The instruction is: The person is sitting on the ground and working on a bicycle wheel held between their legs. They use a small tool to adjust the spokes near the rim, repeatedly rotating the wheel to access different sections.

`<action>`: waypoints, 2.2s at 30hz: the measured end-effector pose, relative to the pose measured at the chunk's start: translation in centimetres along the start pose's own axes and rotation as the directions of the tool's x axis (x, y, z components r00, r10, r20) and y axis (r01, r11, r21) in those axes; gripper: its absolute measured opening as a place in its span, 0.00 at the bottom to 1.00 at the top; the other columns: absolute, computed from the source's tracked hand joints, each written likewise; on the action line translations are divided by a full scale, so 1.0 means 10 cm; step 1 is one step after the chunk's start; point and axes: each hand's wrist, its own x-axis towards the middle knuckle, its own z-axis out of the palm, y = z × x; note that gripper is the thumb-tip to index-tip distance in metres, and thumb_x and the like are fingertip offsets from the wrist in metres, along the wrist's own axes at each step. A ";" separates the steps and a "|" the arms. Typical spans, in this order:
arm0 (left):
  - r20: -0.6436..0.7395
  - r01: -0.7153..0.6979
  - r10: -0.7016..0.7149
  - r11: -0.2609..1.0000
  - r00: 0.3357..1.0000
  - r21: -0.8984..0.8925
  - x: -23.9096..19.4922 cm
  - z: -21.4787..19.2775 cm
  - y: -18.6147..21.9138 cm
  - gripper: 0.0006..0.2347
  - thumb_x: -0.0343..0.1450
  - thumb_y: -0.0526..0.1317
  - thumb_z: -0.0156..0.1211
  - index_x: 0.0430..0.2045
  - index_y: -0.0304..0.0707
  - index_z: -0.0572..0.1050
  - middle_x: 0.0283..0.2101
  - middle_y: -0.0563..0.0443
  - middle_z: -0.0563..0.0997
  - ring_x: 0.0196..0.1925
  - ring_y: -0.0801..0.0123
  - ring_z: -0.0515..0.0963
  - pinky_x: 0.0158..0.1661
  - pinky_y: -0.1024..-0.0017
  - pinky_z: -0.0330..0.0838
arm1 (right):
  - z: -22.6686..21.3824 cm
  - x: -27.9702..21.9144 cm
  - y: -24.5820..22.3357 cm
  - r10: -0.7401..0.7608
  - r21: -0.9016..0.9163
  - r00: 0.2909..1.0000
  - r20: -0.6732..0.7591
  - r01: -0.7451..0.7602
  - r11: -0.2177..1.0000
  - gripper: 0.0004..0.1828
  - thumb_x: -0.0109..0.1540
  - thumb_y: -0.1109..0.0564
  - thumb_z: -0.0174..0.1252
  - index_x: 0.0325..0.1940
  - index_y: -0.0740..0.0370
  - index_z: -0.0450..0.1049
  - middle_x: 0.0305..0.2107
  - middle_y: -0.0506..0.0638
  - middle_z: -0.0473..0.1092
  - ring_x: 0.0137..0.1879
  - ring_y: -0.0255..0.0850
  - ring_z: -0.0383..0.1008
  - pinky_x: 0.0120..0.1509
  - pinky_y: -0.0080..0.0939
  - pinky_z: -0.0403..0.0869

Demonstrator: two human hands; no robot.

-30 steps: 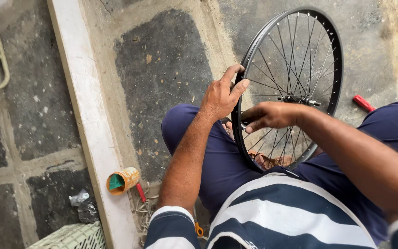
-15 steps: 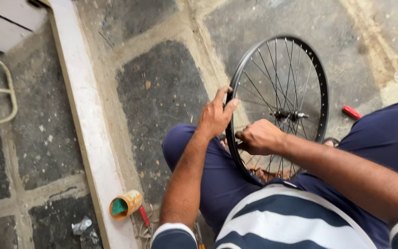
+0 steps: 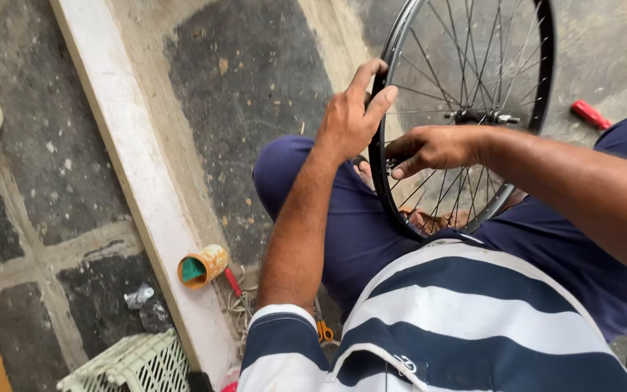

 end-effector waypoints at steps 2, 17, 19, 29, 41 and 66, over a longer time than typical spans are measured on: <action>0.027 0.031 -0.032 0.999 0.999 0.021 0.03 -0.01 -0.03 0.22 0.76 0.56 0.52 0.61 0.50 0.65 0.24 0.48 0.84 0.30 0.61 0.89 0.35 0.62 0.78 | 0.13 -0.04 -0.01 0.075 -0.165 0.987 -0.140 -0.098 0.981 0.31 0.58 0.41 0.64 0.60 0.58 0.75 0.52 0.55 0.79 0.59 0.47 0.78 0.65 0.48 0.72; 0.032 0.068 -0.071 0.994 0.997 0.089 0.09 0.07 -0.22 0.23 0.76 0.59 0.51 0.62 0.52 0.66 0.24 0.51 0.83 0.29 0.67 0.87 0.34 0.63 0.78 | 0.51 0.01 -0.01 -0.373 -0.821 0.801 -0.469 -0.239 0.519 0.17 0.58 0.44 0.69 0.38 0.57 0.76 0.30 0.51 0.74 0.39 0.48 0.77 0.47 0.51 0.74; -0.007 -0.048 0.049 0.995 0.999 0.092 0.15 0.12 -0.25 0.22 0.77 0.59 0.52 0.62 0.51 0.66 0.32 0.51 0.86 0.35 0.66 0.88 0.39 0.63 0.80 | 0.62 0.01 0.10 -0.469 -0.834 0.735 -0.489 -0.238 0.497 0.15 0.59 0.45 0.68 0.36 0.58 0.75 0.31 0.52 0.73 0.41 0.48 0.75 0.48 0.51 0.73; 0.115 -0.112 0.074 0.923 0.991 0.368 0.73 0.05 0.15 0.26 0.74 0.52 0.56 0.69 0.56 0.60 0.51 0.39 0.83 0.54 0.43 0.82 0.55 0.51 0.73 | 0.40 -0.34 0.17 -0.040 0.022 0.842 -0.538 0.062 0.998 0.11 0.62 0.54 0.64 0.44 0.63 0.77 0.35 0.54 0.80 0.42 0.43 0.79 0.48 0.45 0.76; 0.039 0.040 -0.054 0.953 0.998 0.299 0.10 -0.10 0.23 0.29 0.74 0.53 0.57 0.71 0.51 0.59 0.49 0.44 0.85 0.51 0.54 0.85 0.54 0.56 0.76 | 0.32 -0.28 0.11 -0.617 -0.642 0.408 -0.673 0.092 0.761 0.08 0.64 0.59 0.69 0.46 0.60 0.81 0.45 0.54 0.79 0.46 0.43 0.82 0.46 0.41 0.81; 0.014 -0.040 0.039 0.997 0.999 0.064 0.14 -0.15 -0.10 0.27 0.73 0.53 0.61 0.68 0.50 0.66 0.20 0.58 0.74 0.21 0.76 0.74 0.28 0.68 0.70 | 0.25 -0.18 0.05 -0.414 -0.214 0.702 -0.579 0.358 0.909 0.15 0.59 0.60 0.71 0.49 0.63 0.80 0.43 0.54 0.78 0.50 0.47 0.79 0.54 0.51 0.76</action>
